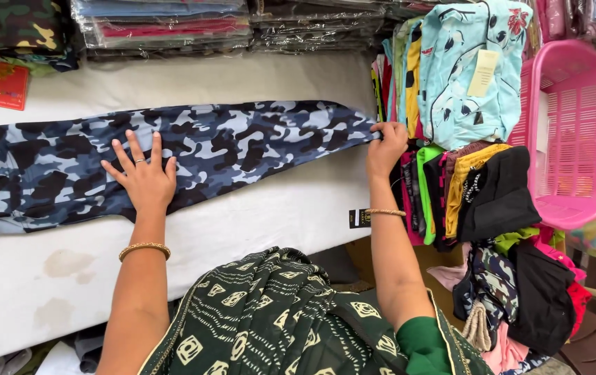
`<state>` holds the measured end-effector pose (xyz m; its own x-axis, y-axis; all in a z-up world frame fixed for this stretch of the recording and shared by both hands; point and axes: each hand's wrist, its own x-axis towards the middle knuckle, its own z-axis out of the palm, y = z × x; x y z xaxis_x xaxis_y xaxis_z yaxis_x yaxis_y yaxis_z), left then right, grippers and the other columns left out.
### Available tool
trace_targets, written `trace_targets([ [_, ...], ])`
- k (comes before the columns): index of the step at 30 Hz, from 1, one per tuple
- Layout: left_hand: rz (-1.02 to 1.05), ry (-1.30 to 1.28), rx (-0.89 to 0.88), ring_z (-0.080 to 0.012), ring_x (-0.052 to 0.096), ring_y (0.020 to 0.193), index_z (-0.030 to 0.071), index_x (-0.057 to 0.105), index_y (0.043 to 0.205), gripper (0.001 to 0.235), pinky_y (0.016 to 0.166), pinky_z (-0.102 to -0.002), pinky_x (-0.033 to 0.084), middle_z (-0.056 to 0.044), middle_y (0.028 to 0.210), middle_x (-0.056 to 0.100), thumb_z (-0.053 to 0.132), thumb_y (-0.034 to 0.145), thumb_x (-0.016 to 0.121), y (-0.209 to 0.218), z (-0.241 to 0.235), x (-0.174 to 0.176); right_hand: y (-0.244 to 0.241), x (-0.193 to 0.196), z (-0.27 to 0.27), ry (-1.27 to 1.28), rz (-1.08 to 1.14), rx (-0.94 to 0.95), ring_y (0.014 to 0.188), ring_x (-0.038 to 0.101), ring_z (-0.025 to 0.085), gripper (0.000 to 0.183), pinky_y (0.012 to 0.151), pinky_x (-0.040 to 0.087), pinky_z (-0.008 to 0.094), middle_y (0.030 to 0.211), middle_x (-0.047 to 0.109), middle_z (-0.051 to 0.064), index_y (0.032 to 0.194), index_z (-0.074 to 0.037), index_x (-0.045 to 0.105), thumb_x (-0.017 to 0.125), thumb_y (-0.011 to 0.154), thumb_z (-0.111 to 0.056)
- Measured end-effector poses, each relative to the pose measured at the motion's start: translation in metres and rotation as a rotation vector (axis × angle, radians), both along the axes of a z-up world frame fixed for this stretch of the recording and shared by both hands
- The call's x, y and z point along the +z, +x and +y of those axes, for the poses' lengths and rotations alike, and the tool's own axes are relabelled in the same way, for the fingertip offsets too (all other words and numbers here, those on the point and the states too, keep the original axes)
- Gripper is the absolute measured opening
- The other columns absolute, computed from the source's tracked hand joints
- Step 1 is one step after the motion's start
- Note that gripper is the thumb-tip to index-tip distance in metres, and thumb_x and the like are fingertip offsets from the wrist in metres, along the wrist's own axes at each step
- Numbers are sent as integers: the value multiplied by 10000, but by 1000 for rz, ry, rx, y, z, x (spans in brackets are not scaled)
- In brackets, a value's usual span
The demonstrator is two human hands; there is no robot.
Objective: The person folds several pairs of shorts on a white table. They handle a pair of green camouflage shorts, a pair of black shorts, a pair of blue camouflage shorts, a pair of white shorts, and a pair of light purple shorts. Each item is smoothed out, folded into a compact rectangle, and placed into a pink basket or onto a stack.
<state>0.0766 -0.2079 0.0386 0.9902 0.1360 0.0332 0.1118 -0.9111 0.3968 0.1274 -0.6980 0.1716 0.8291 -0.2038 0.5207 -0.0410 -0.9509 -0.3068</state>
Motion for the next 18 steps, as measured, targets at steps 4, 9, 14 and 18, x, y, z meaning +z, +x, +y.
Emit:
trace_targets([
  [4, 12, 15, -8, -479, 72, 1608, 282, 455, 1636, 596, 1194, -767, -7, -175, 1778, 165, 505, 1086, 505, -1, 1, 1, -18, 18, 79, 172, 25, 373, 1133, 576, 323, 355, 1002, 412, 440, 1086, 659, 99, 900, -84, 709, 536, 697, 151],
  [9, 10, -4, -10, -493, 85, 1604, 284, 451, 1649, 593, 1198, -772, 2, -182, 1783, 163, 496, 1098, 504, 2, -3, 9, -50, 6, 145, -55, 185, 954, 1276, 607, 281, 257, 1102, 404, 465, 1299, 682, 73, 957, -158, 765, 627, 832, 19],
  [14, 12, 26, -5, -480, 92, 1610, 288, 457, 1647, 579, 1200, -766, 8, -169, 1784, 171, 491, 1107, 511, -1, -2, 6, -23, -78, 84, 438, 346, 529, 1171, 635, 301, 259, 962, 521, 385, 1241, 686, 142, 999, -91, 743, 598, 862, 73],
  [18, 16, 16, 3, -480, 90, 1605, 280, 460, 1648, 584, 1198, -765, 9, -175, 1781, 169, 486, 1105, 516, -1, -2, 7, 1, -88, 53, 641, 546, 175, 848, 659, 191, 119, 771, 535, 306, 967, 732, 109, 1052, -47, 730, 637, 981, -24],
])
